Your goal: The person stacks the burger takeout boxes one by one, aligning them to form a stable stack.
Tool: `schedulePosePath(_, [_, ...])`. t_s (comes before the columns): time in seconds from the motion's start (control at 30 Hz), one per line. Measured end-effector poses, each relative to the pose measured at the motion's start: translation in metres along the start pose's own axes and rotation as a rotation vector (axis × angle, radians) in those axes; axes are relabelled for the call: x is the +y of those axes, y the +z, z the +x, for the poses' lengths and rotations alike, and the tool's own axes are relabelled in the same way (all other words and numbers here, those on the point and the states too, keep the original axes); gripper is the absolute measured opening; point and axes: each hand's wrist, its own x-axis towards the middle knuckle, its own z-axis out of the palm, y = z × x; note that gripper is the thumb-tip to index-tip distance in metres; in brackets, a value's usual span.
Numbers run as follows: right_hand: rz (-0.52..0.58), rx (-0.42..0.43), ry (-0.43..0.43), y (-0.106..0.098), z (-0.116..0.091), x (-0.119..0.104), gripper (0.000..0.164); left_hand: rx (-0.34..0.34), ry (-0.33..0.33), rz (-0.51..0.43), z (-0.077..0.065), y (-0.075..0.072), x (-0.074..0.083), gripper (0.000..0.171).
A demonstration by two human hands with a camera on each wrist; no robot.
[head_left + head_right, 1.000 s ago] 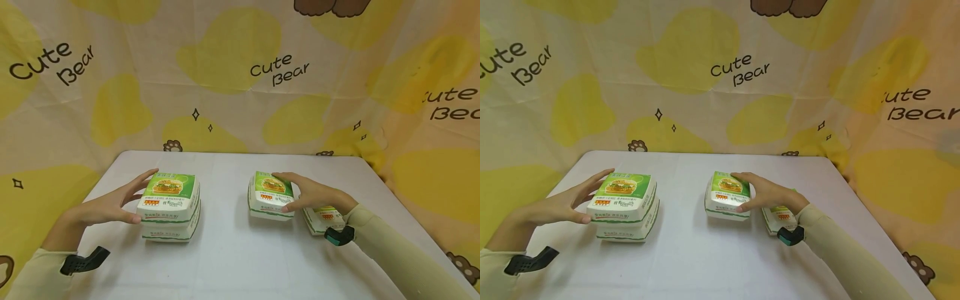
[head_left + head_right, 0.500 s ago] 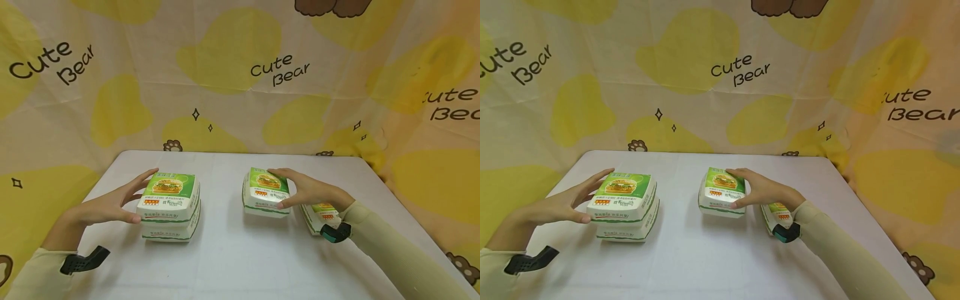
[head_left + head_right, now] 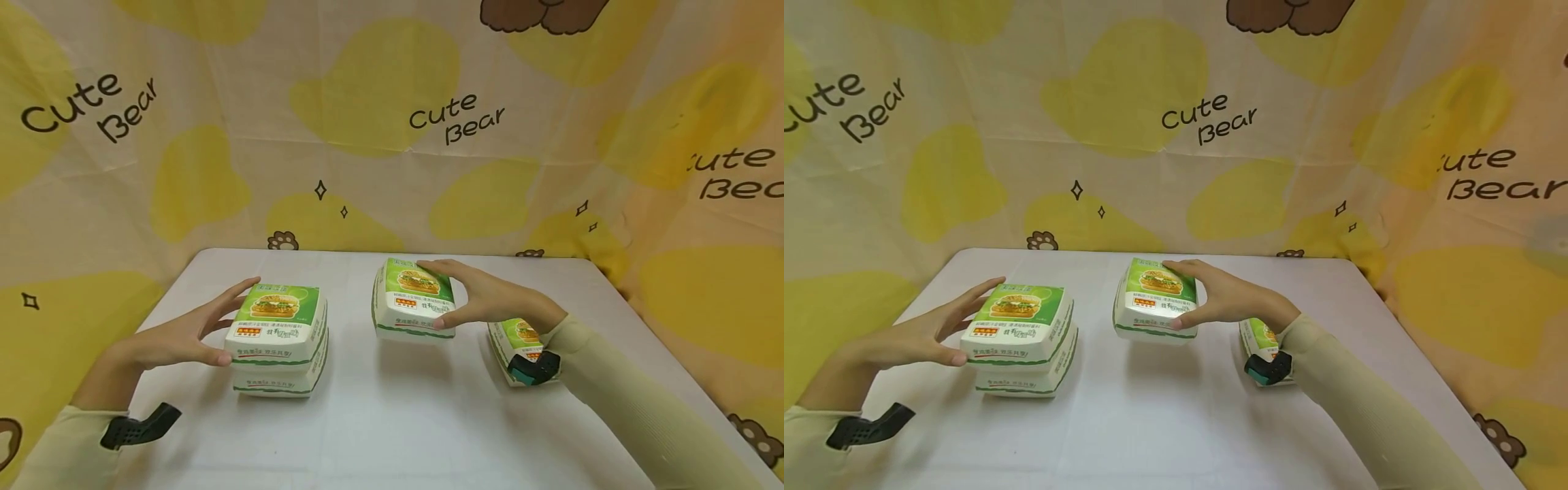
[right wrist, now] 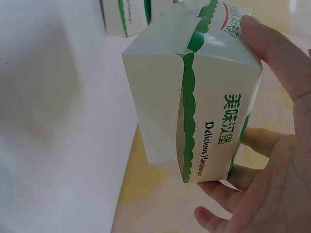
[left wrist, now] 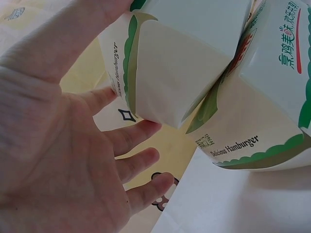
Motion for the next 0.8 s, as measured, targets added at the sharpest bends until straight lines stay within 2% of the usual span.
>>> schedulePosePath(0.27, [0.014,0.013,-0.053,-0.007,0.013,-0.023,0.096,0.004,0.005,0.007,-0.002,0.001,0.000,0.104])
schedulePosePath(0.53, [0.012,0.013,-0.061,-0.010,0.023,-0.041,0.095,0.012,0.001,0.028,0.000,0.000,-0.001,0.103])
schedulePosePath(0.8, [0.003,0.019,-0.105,-0.015,0.033,-0.060,0.095,0.017,-0.003,0.030,0.000,-0.001,-0.001,0.103])
